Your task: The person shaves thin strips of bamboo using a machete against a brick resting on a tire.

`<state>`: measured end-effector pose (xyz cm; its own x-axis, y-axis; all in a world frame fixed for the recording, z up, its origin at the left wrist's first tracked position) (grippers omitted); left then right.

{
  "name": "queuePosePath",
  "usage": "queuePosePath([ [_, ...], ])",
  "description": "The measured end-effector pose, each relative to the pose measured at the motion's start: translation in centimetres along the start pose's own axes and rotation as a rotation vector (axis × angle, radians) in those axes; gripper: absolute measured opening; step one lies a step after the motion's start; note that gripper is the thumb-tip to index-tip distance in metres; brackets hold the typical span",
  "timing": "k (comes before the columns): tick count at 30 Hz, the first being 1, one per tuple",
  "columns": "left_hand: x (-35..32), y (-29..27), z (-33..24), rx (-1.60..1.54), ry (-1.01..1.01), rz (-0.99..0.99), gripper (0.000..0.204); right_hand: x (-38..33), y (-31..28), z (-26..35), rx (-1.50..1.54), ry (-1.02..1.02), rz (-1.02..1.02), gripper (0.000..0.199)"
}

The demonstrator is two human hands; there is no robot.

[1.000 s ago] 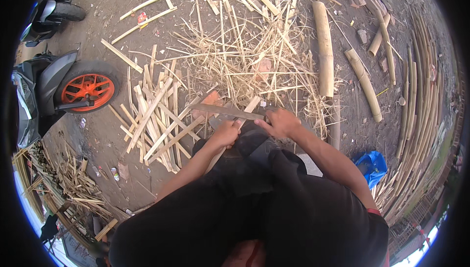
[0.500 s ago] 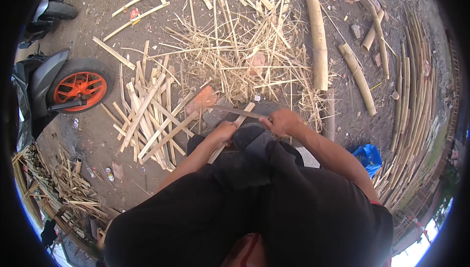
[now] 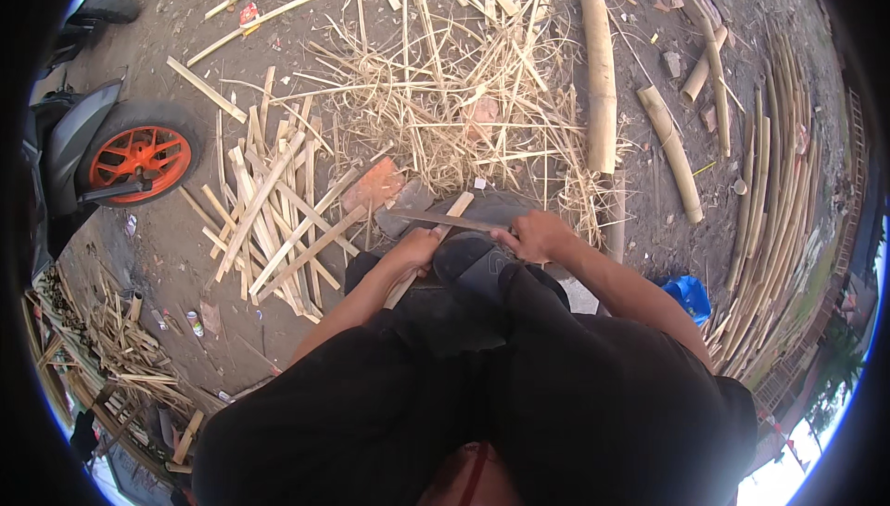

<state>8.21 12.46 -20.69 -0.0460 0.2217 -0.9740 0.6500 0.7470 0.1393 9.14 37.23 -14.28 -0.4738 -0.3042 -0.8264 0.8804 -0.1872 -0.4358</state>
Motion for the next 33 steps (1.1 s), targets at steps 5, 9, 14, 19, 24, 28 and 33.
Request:
queuePosePath([
  [5, 0.4, -0.4, 0.4, 0.014, 0.021, -0.018, 0.053, 0.3, -0.3, 1.0, 0.048, 0.052, -0.063, 0.076],
  [9, 0.6, -0.4, 0.6, 0.043, 0.059, 0.003, 0.052, 0.8, -0.3, -0.5, 0.011, -0.026, -0.068, 0.076],
  [14, -0.4, 0.0, 0.3, -0.037, -0.016, 0.01, 0.049, 1.4, -0.4, 2.0, -0.018, -0.034, -0.078, 0.075],
  [19, -0.4, 0.0, -0.3, -0.051, 0.01, 0.06, 0.048, 1.9, -1.7, -0.5, -0.057, -0.02, -0.075, 0.075],
  [24, 0.4, 0.1, 0.8, -0.061, 0.016, 0.068, 0.051, 1.0, -1.5, -1.5, -0.046, 0.04, -0.009, 0.075],
  [28, 0.2, 0.0, 0.9, -0.016, -0.009, -0.014, 0.05, 1.6, -0.8, 0.9, -0.047, -0.023, -0.097, 0.074],
  [33, 0.2, -0.8, -0.2, -0.153, -0.005, 0.059, 0.048, 1.0, -1.7, -2.0, -0.033, 0.024, -0.029, 0.075],
])
Point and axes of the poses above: each hand's wrist, its own x-axis towards the middle knuckle, its own y-axis out of the palm, z = x × y, the point moved 2 cm from there along x, towards the middle knuckle, and after that the axes turned 6 degrees about -y, right-handed, at the moved point
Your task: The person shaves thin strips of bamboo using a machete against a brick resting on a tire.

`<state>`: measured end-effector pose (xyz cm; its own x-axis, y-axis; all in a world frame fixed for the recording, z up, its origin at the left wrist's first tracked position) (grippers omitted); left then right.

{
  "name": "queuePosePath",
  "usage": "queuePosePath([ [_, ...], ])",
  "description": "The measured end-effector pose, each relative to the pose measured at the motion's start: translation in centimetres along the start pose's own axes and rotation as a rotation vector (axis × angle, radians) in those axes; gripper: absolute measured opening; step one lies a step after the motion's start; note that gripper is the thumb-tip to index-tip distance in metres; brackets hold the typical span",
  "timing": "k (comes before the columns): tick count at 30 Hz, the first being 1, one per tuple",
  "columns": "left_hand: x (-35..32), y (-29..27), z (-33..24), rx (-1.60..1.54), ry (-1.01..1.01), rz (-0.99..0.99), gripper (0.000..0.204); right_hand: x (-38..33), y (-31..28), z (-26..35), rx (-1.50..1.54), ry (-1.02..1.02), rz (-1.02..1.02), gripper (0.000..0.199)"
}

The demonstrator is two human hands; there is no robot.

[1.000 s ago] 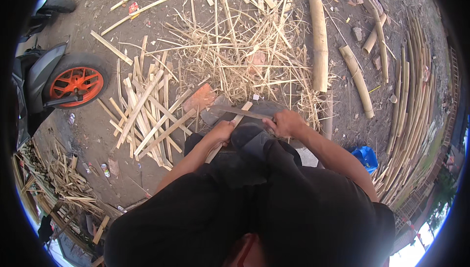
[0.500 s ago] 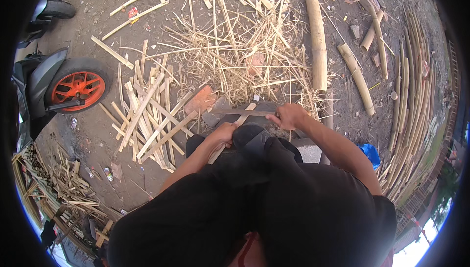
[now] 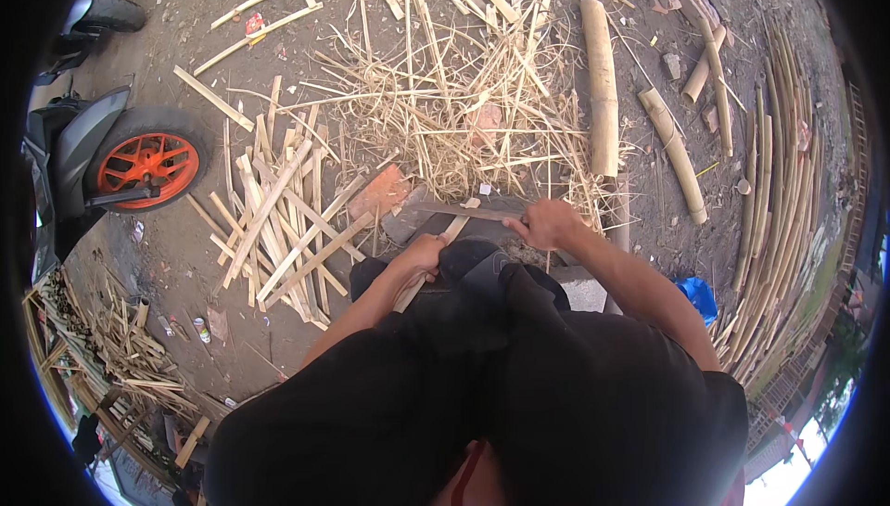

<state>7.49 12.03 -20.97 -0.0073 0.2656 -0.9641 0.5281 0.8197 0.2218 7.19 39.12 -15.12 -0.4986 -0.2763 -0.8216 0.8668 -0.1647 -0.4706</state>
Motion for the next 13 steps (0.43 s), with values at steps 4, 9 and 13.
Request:
queuePosePath([
  [4, 0.1, 0.7, 0.4, 0.024, -0.009, 0.043, 0.047, -0.9, 2.7, 0.4, 0.056, -0.013, -0.045, 0.077],
  [9, 1.5, 0.2, 2.1, 0.038, -0.043, 0.021, 0.047, -1.6, 2.7, 1.8, 0.001, -0.056, -0.017, 0.081],
  [13, 1.4, 1.1, 1.5, 0.07, -0.078, 0.022, 0.039, -0.6, 1.0, -1.8, -0.061, 0.03, 0.045, 0.079],
])
Point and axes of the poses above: each hand's wrist, its own x-axis towards the middle knuckle, its own y-axis out of the palm, z = x × y, the point moved 2 cm from there along x, towards the middle knuckle, and after that the axes turned 6 degrees about -y, right-handed, at the moved point
